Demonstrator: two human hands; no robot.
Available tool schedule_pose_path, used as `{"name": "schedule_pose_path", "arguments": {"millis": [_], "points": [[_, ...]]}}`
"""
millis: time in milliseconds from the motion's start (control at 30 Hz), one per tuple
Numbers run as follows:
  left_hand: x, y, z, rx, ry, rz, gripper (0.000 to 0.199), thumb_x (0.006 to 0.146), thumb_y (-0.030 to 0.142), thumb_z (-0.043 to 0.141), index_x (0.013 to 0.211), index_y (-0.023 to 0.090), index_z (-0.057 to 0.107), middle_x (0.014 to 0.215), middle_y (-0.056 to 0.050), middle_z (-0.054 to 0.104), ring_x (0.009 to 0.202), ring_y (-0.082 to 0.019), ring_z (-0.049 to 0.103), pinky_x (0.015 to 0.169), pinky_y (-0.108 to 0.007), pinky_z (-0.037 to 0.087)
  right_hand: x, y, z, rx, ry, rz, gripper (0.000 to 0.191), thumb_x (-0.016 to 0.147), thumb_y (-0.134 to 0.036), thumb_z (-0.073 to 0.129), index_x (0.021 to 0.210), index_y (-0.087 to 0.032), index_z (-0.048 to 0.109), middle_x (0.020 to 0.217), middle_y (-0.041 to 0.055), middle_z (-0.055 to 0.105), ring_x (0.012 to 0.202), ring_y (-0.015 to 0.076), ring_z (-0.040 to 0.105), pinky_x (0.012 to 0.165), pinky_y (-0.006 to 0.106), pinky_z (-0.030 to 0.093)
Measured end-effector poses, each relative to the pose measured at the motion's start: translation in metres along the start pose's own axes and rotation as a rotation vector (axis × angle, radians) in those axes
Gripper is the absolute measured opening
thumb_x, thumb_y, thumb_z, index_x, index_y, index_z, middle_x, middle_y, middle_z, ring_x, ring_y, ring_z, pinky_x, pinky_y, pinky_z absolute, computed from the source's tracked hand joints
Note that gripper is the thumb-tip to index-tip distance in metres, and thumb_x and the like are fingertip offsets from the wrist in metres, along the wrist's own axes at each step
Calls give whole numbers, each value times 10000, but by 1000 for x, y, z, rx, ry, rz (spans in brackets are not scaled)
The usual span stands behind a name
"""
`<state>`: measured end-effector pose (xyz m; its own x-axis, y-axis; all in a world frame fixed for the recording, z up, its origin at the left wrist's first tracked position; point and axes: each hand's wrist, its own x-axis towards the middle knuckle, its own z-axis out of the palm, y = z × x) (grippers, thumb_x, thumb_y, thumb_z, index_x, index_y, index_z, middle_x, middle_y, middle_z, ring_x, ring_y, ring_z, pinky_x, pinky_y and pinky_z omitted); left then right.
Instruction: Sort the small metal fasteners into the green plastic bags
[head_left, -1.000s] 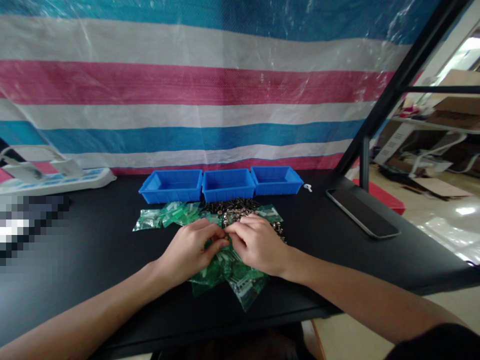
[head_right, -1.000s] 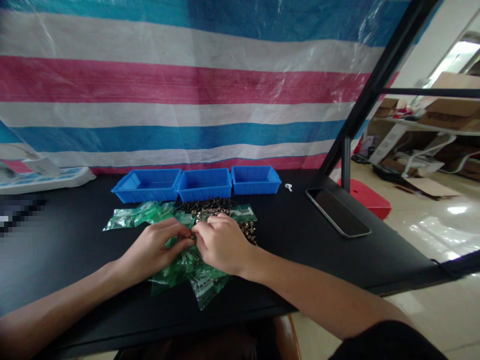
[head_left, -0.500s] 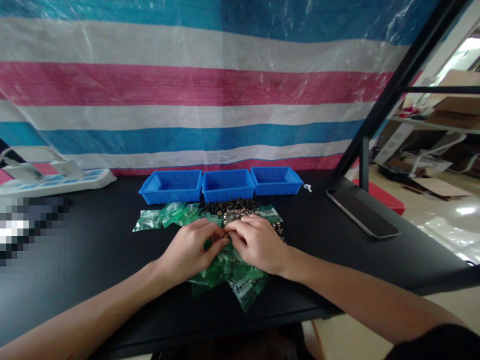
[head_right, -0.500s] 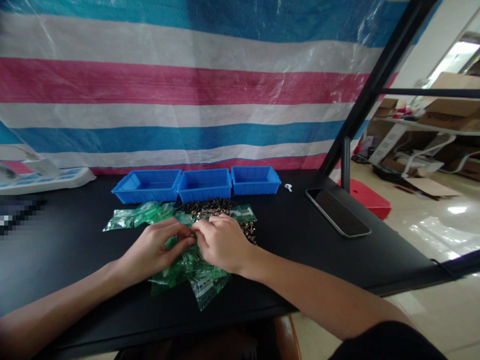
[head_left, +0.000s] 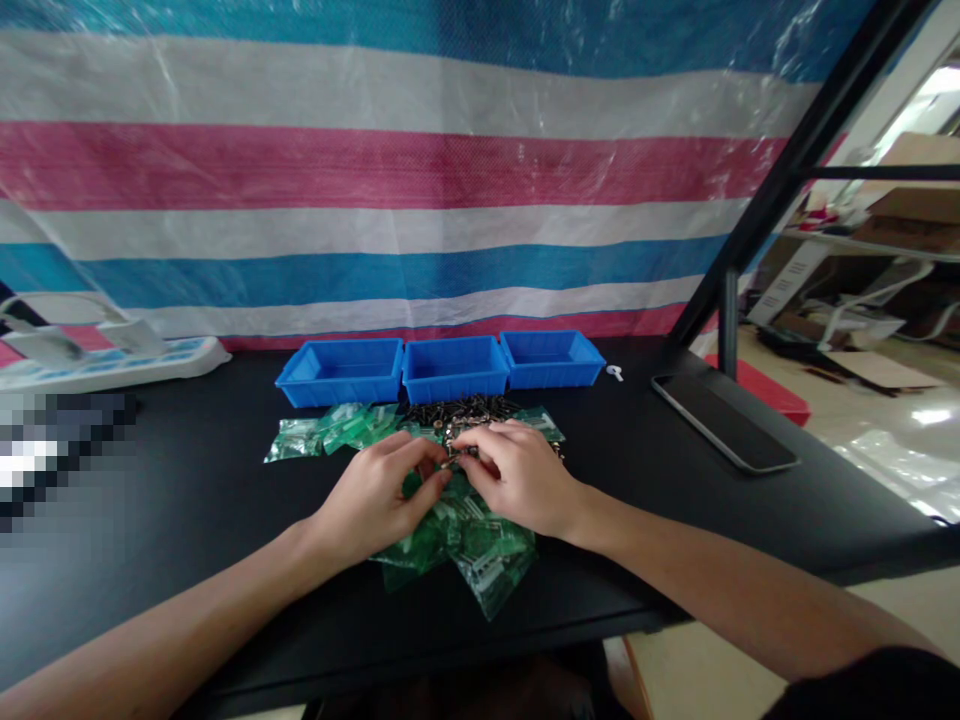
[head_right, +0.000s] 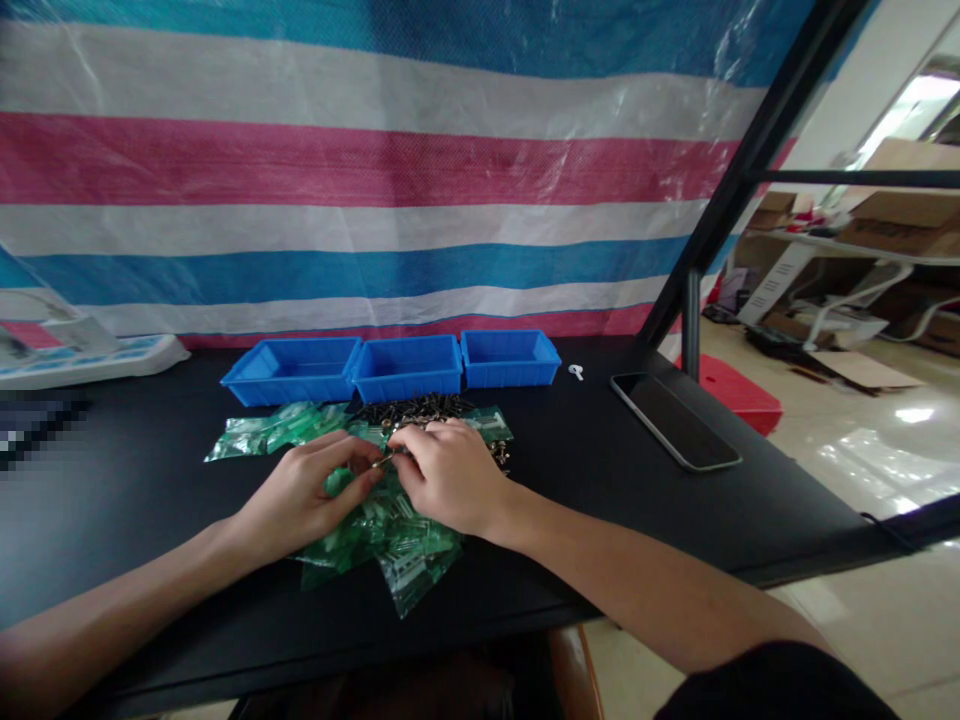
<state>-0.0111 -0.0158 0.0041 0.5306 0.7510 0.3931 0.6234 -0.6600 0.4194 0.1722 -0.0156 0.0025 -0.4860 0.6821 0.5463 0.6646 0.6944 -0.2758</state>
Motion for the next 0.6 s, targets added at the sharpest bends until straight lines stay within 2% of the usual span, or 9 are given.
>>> {"name": "schedule_pose_path", "arguments": {"millis": [600], "points": [[1, 1, 0, 26, -4, 7, 145, 817, 259, 475, 833, 167, 585, 695, -14, 577, 655, -139, 549, 611, -249, 438, -1, -5, -3, -34, 2, -21, 150, 810, -169, 474, 908, -159, 588, 675, 13, 610, 633, 130, 536, 677, 260, 372]]}}
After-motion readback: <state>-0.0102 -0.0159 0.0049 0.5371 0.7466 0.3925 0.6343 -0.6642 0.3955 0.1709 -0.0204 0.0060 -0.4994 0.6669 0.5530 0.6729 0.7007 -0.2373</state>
